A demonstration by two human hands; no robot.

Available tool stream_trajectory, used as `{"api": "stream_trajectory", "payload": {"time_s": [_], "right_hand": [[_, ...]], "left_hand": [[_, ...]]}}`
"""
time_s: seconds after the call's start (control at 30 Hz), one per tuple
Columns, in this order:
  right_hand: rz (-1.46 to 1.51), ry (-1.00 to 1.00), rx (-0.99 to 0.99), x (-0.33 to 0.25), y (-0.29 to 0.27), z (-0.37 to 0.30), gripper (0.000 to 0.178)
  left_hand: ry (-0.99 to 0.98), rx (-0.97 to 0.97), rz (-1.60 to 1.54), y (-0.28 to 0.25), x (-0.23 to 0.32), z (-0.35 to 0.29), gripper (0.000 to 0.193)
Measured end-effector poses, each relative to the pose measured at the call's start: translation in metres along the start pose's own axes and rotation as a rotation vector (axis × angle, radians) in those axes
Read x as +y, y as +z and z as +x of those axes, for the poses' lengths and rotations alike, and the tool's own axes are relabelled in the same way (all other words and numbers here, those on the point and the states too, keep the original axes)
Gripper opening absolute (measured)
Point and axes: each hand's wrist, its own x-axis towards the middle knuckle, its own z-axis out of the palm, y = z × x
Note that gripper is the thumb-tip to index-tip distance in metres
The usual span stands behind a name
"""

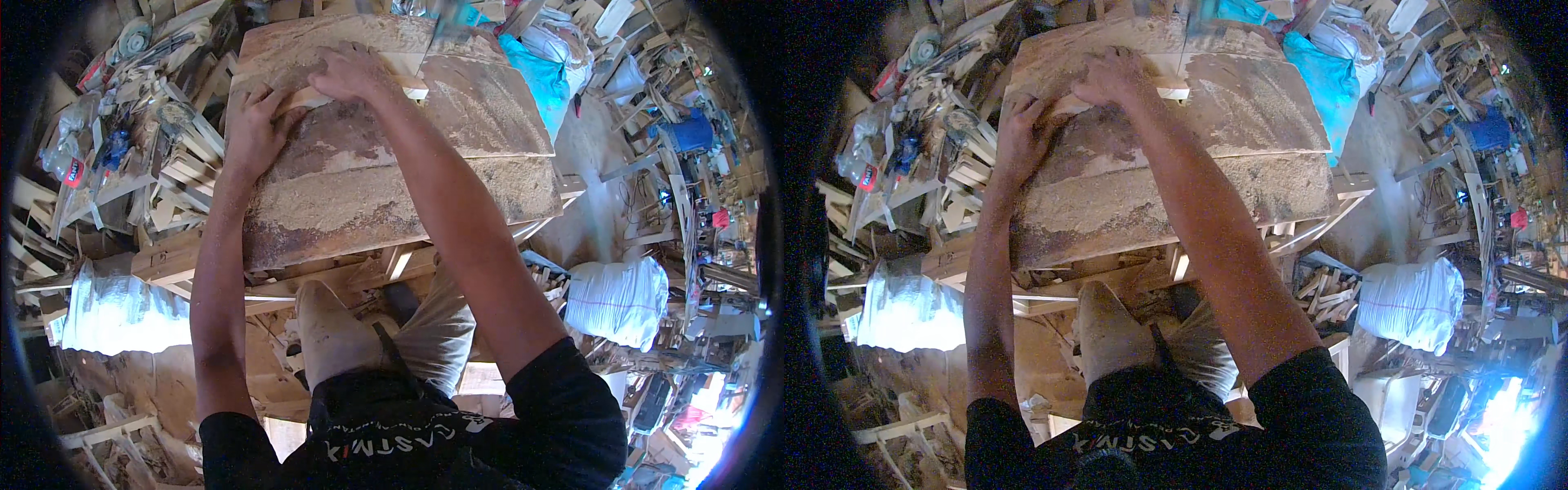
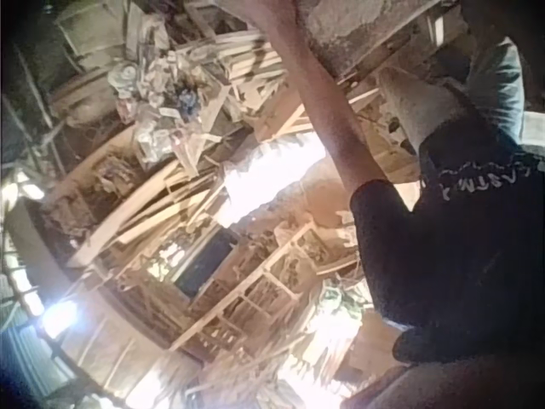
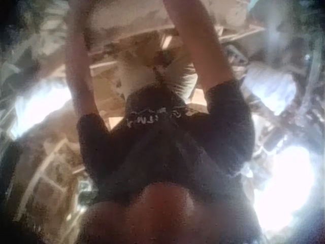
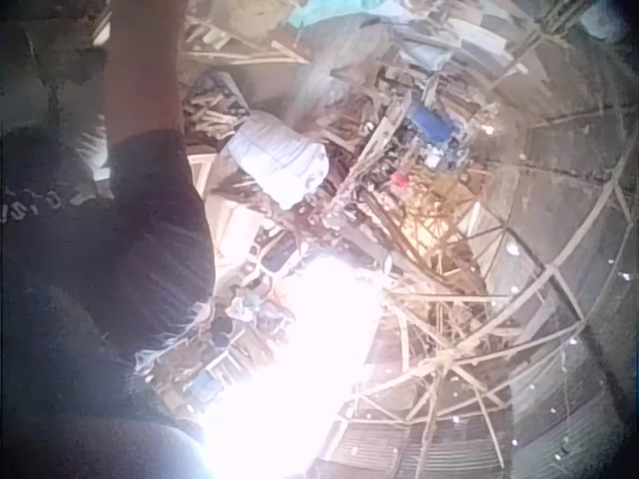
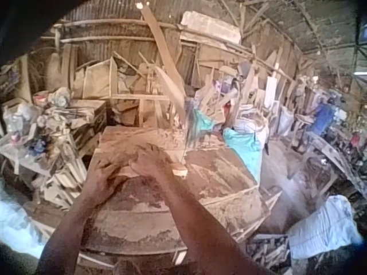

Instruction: The person cuts a wooden piece along a marked line using a scroll saw.

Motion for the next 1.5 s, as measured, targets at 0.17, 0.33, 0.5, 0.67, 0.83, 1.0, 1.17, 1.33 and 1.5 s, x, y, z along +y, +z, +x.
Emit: {"api": "stream_trajectory", "payload": {"time_s": [0.17,0.33,0.5,0.67,0.83,1.0,1.17,1.33,1.5], "right_hand": [[0.131,-0.012,0.019,0.014,0.016,0.012,0.081],[0.052,-0.014,0.031,0.024,0.017,0.013,0.081],[0.029,-0.014,0.003,0.002,-0.001,0.003,0.078],[0.073,-0.003,0.021,0.011,0.003,0.005,0.080],[0.077,0.011,-0.037,0.002,-0.006,0.002,0.079],[0.057,-0.008,0.003,0.003,-0.006,-0.001,0.077],[0.061,-0.012,0.023,0.002,-0.009,-0.003,0.076],[0.047,-0.015,0.001,0.001,-0.013,-0.003,0.075],[0.049,-0.018,0.041,0.003,-0.010,-0.001,0.075]], "left_hand": [[0.058,0.043,0.024,0.002,0.002,0.003,0.037],[0.052,0.041,0.008,0.007,0.009,0.008,0.035],[0.051,0.054,0.046,0.003,-0.001,0.003,0.035],[0.040,0.026,0.030,0.002,0.006,0.007,0.034],[-0.025,0.001,-0.032,-0.004,0.009,0.005,0.035],[0.023,0.020,0.038,-0.008,0.015,0.008,0.037],[-0.039,0.008,-0.041,0.000,0.009,0.008,0.035],[-0.065,-0.005,0.024,0.000,0.011,0.007,0.033],[-0.032,0.019,0.013,0.003,0.007,0.008,0.033]]}}
